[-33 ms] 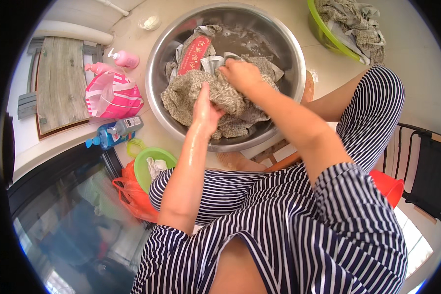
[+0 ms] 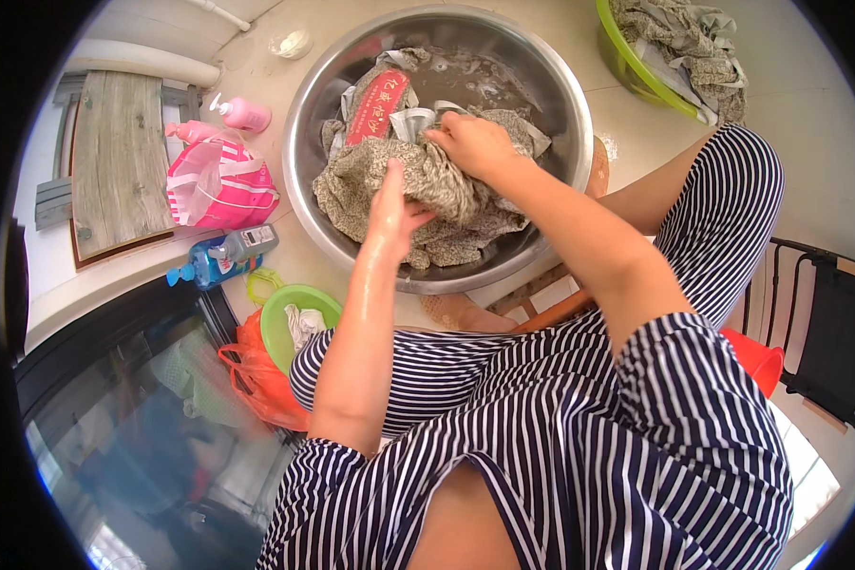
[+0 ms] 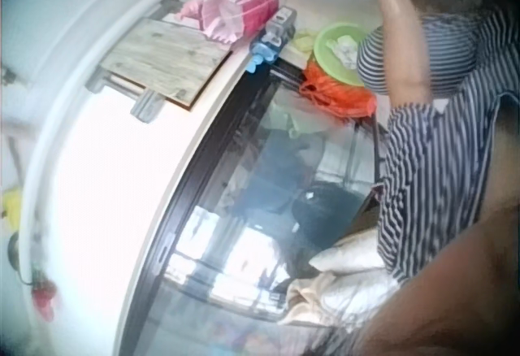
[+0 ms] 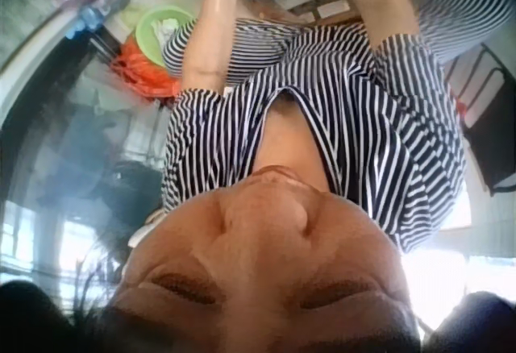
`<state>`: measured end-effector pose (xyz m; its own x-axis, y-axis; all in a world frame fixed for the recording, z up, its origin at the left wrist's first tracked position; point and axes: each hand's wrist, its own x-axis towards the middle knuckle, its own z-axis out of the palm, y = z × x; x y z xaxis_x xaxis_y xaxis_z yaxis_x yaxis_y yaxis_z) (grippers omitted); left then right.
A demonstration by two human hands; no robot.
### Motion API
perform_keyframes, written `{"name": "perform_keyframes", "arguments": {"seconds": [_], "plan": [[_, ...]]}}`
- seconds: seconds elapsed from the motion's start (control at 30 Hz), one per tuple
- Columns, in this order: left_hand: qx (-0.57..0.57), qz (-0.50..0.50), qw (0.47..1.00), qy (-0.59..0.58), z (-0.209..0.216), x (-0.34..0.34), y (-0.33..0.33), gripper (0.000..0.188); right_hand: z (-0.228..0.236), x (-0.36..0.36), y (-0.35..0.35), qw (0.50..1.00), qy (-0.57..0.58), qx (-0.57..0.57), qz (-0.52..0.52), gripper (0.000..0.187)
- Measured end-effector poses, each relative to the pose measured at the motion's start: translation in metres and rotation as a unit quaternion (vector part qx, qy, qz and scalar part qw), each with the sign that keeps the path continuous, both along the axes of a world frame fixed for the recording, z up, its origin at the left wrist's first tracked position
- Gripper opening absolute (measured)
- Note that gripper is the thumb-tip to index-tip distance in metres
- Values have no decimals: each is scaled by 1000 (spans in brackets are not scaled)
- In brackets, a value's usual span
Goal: The person washes a piece of clothing in a basin of soapy water by hand, scrubbing the fabric against itself and squeezing it.
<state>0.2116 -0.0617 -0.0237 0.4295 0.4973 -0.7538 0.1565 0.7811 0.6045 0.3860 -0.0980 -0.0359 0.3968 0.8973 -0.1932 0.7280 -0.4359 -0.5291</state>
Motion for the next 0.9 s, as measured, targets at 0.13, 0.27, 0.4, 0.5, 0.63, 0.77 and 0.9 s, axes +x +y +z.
{"name": "perform_keyframes", "arguments": {"seconds": [0.13, 0.27, 0.4, 0.5, 0.63, 0.77, 0.9], "plan": [[144, -287, 893, 316, -9, -62, 46, 82, 34, -1, -55, 993, 69, -53, 79, 63], [175, -262, 890, 329, 22, -66, 39, 76, 52, -9, -88, 937, 21, -255, 240, 71], [410, -25, 902, 133, 55, -53, 29, 58, 89, -9, -59, 934, -94, -273, 210, 49], [378, 234, 867, -223, 95, -57, 33, 32, 99, 20, -41, 960, -129, 212, 129, 42], [156, 342, 897, -232, 41, -58, 40, 42, 108, -12, -4, 888, 18, 452, 79, 54], [-104, 243, 865, -426, 15, -31, 21, 69, 65, -81, -8, 959, 23, 262, 108, 51], [-83, 173, 926, -326, 0, -45, 17, 47, 80, -140, -48, 914, 79, 277, 287, 18]]}}
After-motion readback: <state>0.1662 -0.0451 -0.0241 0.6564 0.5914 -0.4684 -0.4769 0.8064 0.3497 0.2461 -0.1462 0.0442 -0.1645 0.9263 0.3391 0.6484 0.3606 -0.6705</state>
